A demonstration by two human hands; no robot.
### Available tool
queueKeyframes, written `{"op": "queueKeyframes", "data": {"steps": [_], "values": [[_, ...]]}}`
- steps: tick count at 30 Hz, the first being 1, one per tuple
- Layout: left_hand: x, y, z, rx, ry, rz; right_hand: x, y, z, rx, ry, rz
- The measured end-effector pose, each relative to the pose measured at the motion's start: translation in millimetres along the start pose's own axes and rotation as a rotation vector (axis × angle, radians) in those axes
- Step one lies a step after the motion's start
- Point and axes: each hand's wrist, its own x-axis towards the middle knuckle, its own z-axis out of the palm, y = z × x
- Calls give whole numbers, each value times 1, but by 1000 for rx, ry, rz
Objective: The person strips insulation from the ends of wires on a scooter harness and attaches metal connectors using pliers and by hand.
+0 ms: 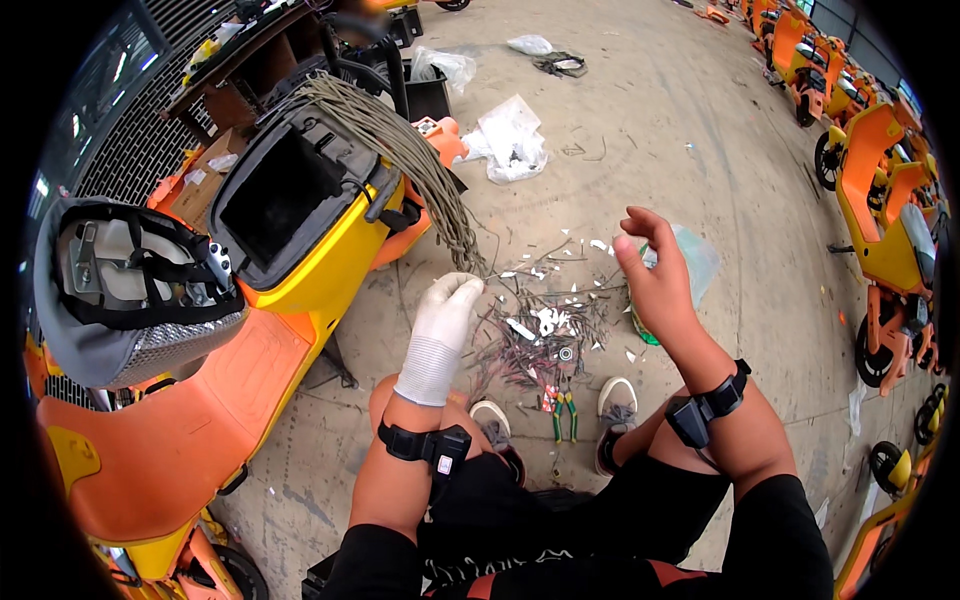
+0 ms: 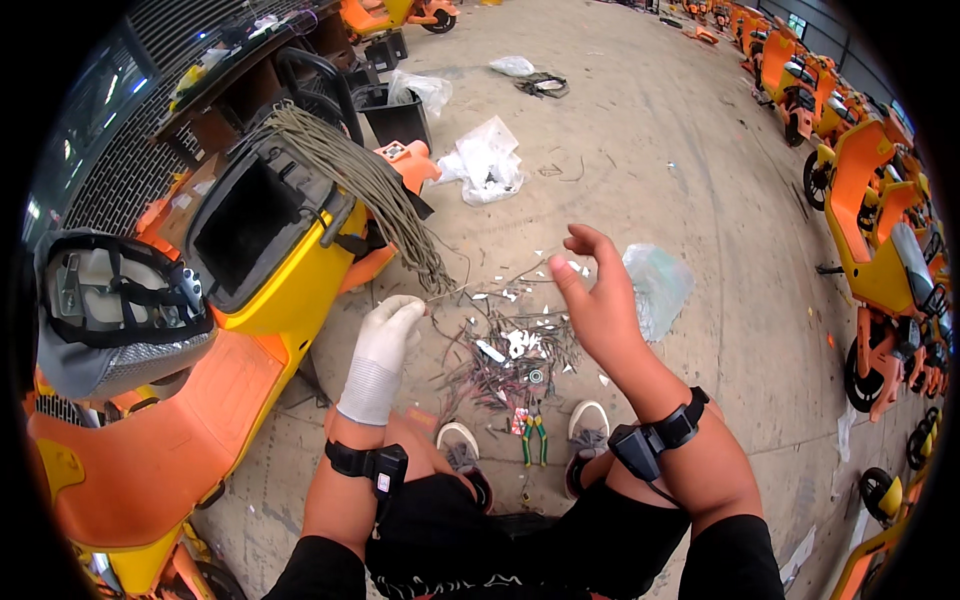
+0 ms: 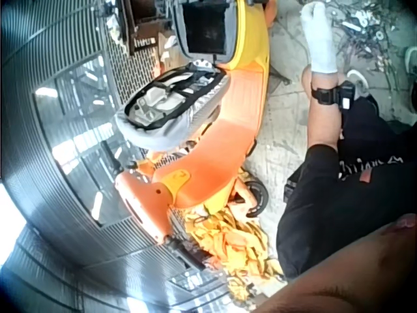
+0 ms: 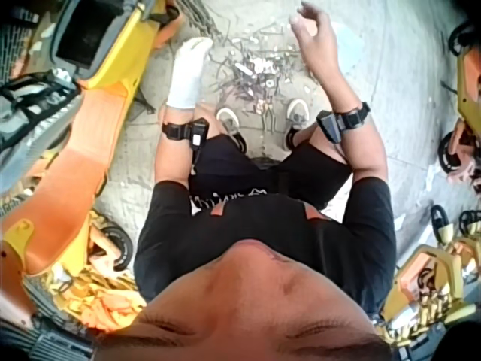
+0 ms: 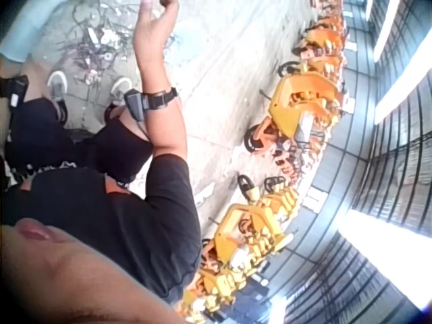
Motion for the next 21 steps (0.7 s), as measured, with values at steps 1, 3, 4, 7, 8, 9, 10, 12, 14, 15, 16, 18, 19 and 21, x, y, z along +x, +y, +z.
{"op": "queueKeyframes", "data": {"steps": [1, 3, 4, 7, 8, 9, 10, 12, 14, 15, 16, 18, 19, 21], "values": [[0, 0, -1, -92, -41, -32, -2, -11, -2, -113, 21, -161], [0, 0, 1, -271, -137, -101, -7, -19, -5, -239, -88, -381], [0, 1, 2, -302, -163, -127, -8, -23, -4, -284, -139, -486], [1, 0, 4, -389, -249, -208, -14, -25, 5, -354, -212, -635], [1, -1, 4, -419, -281, -233, -15, -26, 8, -382, -218, -648], [1, -2, 4, -450, -314, -257, -16, -27, 10, -411, -224, -662], [1, -1, 4, -439, -343, -257, -18, -24, 12, -431, -226, -643], [1, 1, 5, -419, -399, -258, -19, -22, 14, -491, -185, -624], [1, -1, 6, -421, -432, -280, -19, -22, 15, -535, -164, -618], [1, -2, 5, -423, -447, -292, -19, -22, 14, -548, -164, -621], [1, -3, 5, -425, -470, -279, -18, -22, 14, -562, -164, -624], [-1, -3, 4, -430, -515, -253, -19, -25, 15, -544, -176, -612], [-1, -4, 3, -428, -513, -256, -19, -25, 15, -535, -183, -606], [-1, -5, 3, -425, -514, -258, -19, -23, 16, -524, -195, -611]]}}
